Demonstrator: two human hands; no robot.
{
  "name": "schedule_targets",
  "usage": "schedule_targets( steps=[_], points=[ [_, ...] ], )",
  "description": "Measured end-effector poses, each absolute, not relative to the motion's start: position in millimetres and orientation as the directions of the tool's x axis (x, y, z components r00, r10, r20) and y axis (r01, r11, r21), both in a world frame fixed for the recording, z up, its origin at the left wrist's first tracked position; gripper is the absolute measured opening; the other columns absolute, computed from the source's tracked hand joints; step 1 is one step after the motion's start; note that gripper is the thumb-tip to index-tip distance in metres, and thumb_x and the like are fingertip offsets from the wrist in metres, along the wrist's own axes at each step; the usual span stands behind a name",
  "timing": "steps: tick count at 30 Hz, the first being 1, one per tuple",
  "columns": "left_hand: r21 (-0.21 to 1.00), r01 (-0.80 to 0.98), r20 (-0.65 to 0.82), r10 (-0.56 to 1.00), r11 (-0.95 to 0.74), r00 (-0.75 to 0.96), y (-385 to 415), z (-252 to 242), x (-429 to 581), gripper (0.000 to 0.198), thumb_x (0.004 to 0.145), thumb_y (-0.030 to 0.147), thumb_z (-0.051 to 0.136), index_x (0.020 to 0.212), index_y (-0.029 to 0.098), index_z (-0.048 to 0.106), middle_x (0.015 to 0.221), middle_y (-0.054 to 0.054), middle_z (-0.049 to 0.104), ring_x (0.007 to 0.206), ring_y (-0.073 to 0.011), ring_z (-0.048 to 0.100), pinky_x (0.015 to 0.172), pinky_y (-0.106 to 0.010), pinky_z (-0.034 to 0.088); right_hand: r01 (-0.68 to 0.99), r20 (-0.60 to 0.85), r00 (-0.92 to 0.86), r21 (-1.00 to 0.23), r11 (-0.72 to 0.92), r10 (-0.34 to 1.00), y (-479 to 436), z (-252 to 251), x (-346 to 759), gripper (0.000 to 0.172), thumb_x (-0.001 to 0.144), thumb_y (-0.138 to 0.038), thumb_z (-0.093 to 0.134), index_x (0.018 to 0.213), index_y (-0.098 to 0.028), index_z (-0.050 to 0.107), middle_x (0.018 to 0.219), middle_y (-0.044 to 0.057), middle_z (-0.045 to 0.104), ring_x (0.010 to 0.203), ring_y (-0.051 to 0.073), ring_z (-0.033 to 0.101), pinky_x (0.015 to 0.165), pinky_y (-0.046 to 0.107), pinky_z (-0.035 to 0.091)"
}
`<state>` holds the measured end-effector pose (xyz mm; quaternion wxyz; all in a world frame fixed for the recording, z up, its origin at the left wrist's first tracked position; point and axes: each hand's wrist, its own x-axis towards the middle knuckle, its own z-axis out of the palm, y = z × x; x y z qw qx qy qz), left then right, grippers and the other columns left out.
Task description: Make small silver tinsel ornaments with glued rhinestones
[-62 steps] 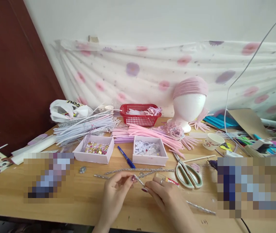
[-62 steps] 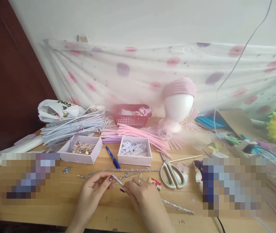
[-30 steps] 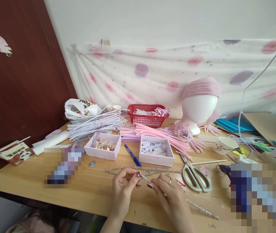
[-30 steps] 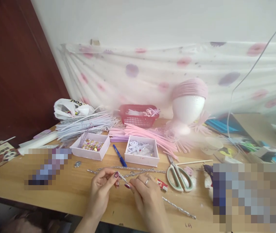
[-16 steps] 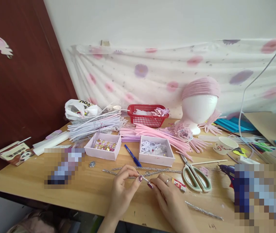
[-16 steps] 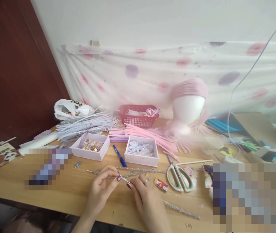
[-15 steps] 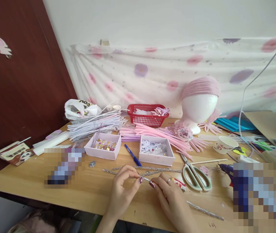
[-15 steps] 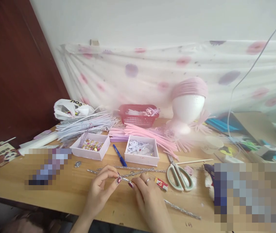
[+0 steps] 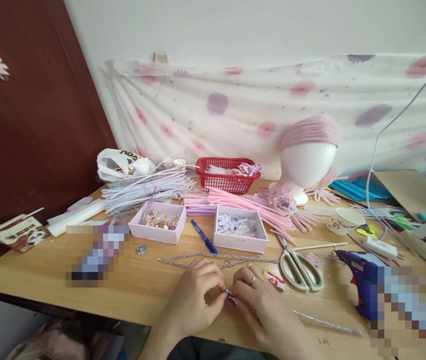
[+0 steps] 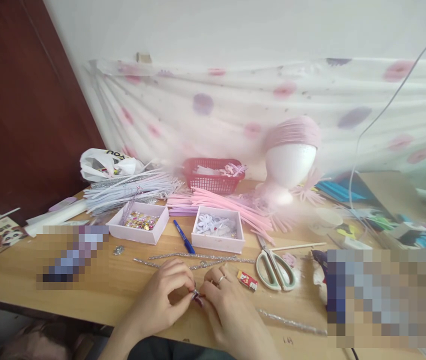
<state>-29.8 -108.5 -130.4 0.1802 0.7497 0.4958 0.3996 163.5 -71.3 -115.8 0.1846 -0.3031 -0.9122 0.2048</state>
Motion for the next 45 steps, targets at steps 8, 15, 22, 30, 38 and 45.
schedule_targets(
  steps=[8,15,22,30,38,45],
  points=[
    [0.649,0.629,0.380,0.899,-0.427,0.218,-107.8,-120.0,-31.7,0.016,0.073,0.004,0.057,0.067,0.019,0.057,0.074,-0.002,0.064,0.080,-0.0205,0.058,0.087,-0.040,0.046,0.455,0.319,-0.767,-0.340,0.823,0.556,-61.4,-119.3,164.4,0.029,0.095,-0.002,0.041,0.082,-0.018,0.062,0.072,0.004,0.062,0.076,0.021,0.054,0.069,0.031,0.038],
    [0.593,0.687,0.319,0.906,-0.421,0.280,-106.6,-112.7,-33.1,0.020,0.068,0.001,0.057,0.063,0.020,0.053,0.069,0.001,0.060,0.079,-0.0189,0.059,0.110,-0.048,0.035,0.465,0.270,-0.783,-0.343,0.816,0.560,-60.6,-109.2,163.3,0.024,0.095,-0.004,0.050,0.086,-0.019,0.066,0.075,0.003,0.065,0.078,0.021,0.053,0.071,0.032,0.037],
    [0.665,0.678,0.191,0.948,-0.315,0.253,-103.8,-112.2,-31.8,0.015,0.075,0.005,0.067,0.070,0.020,0.065,0.078,-0.003,0.067,0.088,-0.0234,0.062,0.091,-0.040,0.048,0.483,0.219,-0.796,-0.330,0.811,0.563,-59.0,-104.9,165.4,0.019,0.097,-0.008,0.054,0.088,-0.018,0.067,0.081,0.003,0.064,0.081,0.020,0.054,0.073,0.032,0.037],
    [0.644,0.719,0.213,0.964,-0.262,0.160,-99.1,-110.9,-28.5,0.016,0.074,0.005,0.073,0.071,0.019,0.065,0.083,-0.002,0.069,0.092,-0.0242,0.062,0.093,-0.043,0.046,0.510,0.234,-0.797,-0.233,0.828,0.556,-54.8,-106.6,164.0,0.016,0.095,-0.009,0.058,0.085,-0.019,0.064,0.082,0.002,0.062,0.081,0.020,0.052,0.074,0.032,0.035],
    [0.492,0.832,0.191,0.964,-0.256,0.183,-100.0,-111.6,-27.3,0.014,0.079,0.008,0.069,0.070,0.019,0.069,0.081,-0.003,0.070,0.092,-0.0258,0.064,0.112,-0.062,0.031,0.510,0.234,-0.803,-0.208,0.835,0.549,-52.4,-109.7,160.4,0.017,0.092,-0.005,0.061,0.086,-0.020,0.065,0.082,0.001,0.063,0.081,0.020,0.053,0.077,0.033,0.034],
    [0.495,0.824,0.230,0.956,-0.275,0.181,-102.7,-115.1,-23.1,0.020,0.080,0.001,0.059,0.072,0.018,0.066,0.081,-0.004,0.069,0.088,-0.0253,0.065,0.109,-0.065,0.033,0.499,0.329,-0.773,-0.215,0.840,0.543,-47.0,-113.9,156.1,0.020,0.086,-0.002,0.064,0.077,-0.020,0.060,0.078,0.000,0.063,0.077,0.019,0.051,0.080,0.034,0.033]
  ],
)
